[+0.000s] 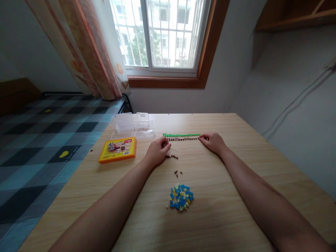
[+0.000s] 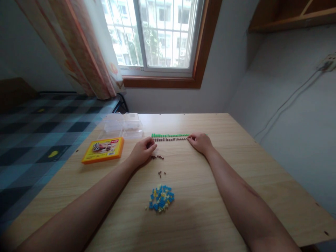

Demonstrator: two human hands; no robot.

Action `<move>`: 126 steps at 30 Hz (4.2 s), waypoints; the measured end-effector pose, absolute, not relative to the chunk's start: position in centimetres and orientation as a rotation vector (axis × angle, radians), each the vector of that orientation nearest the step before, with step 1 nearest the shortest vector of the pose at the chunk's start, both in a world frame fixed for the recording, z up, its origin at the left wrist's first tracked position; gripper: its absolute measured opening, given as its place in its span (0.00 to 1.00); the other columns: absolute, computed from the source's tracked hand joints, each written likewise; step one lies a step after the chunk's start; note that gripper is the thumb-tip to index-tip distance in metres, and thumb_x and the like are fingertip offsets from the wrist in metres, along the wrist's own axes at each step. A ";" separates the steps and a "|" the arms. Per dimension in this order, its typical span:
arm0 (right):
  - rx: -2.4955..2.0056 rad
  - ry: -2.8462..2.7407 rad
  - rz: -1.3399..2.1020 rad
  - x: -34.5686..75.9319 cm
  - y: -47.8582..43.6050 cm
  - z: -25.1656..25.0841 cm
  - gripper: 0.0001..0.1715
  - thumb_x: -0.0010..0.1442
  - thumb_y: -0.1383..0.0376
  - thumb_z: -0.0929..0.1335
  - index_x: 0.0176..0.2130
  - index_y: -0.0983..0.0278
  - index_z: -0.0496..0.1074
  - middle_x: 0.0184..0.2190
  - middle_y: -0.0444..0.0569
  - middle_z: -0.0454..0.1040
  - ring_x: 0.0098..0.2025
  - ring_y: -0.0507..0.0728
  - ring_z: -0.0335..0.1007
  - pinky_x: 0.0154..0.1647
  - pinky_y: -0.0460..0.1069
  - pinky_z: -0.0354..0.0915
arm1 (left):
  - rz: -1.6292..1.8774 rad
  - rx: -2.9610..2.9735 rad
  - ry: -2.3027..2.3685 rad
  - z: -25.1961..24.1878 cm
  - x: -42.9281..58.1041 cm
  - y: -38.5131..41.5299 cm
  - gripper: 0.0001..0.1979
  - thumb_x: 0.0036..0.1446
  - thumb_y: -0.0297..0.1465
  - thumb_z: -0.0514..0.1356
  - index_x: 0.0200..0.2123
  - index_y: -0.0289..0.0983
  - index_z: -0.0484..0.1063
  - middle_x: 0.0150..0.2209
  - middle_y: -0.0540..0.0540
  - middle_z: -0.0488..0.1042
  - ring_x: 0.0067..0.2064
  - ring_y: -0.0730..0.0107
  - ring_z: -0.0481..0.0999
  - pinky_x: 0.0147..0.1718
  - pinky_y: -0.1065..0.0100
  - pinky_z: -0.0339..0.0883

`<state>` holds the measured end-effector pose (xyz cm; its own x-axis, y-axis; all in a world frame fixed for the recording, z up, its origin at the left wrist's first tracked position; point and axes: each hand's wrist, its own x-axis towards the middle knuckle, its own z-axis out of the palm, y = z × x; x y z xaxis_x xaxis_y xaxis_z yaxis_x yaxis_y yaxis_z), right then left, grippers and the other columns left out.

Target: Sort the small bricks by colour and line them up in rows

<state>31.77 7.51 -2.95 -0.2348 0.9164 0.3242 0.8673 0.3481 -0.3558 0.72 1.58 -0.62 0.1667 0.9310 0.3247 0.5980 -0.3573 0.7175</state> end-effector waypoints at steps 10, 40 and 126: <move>-1.554 -2.128 0.174 31.8 7.5 -2.9 0.13 0.61 0.56 0.68 0.39 0.57 0.82 0.35 0.46 0.83 0.35 0.57 0.76 0.37 0.49 0.65 | 1.035 2.032 1.435 -0.4 0.6 1.6 0.10 0.57 0.35 0.57 0.26 0.39 0.64 0.23 0.53 0.64 0.27 0.70 0.63 0.29 0.67 0.55; -1.014 -2.335 0.200 26.6 2.8 -0.3 0.10 0.65 0.63 0.68 0.38 0.60 0.81 0.32 0.46 0.79 0.31 0.52 0.71 0.35 0.47 0.61 | 1.043 2.020 1.441 -0.7 0.7 1.6 0.09 0.57 0.33 0.58 0.26 0.38 0.65 0.24 0.53 0.65 0.27 0.70 0.63 0.29 0.67 0.55; -1.496 -2.188 0.110 33.1 7.8 -3.1 0.15 0.64 0.55 0.67 0.39 0.58 0.83 0.36 0.47 0.82 0.37 0.57 0.76 0.38 0.50 0.66 | 1.016 2.045 1.432 -0.4 0.6 1.6 0.09 0.58 0.34 0.57 0.26 0.39 0.63 0.24 0.52 0.65 0.28 0.69 0.64 0.29 0.67 0.55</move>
<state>33.05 7.80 -3.12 -0.2839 0.8951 0.3438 0.8562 0.3981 -0.3293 0.63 1.56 -0.37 0.1926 0.9295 0.3144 0.6042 -0.3648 0.7084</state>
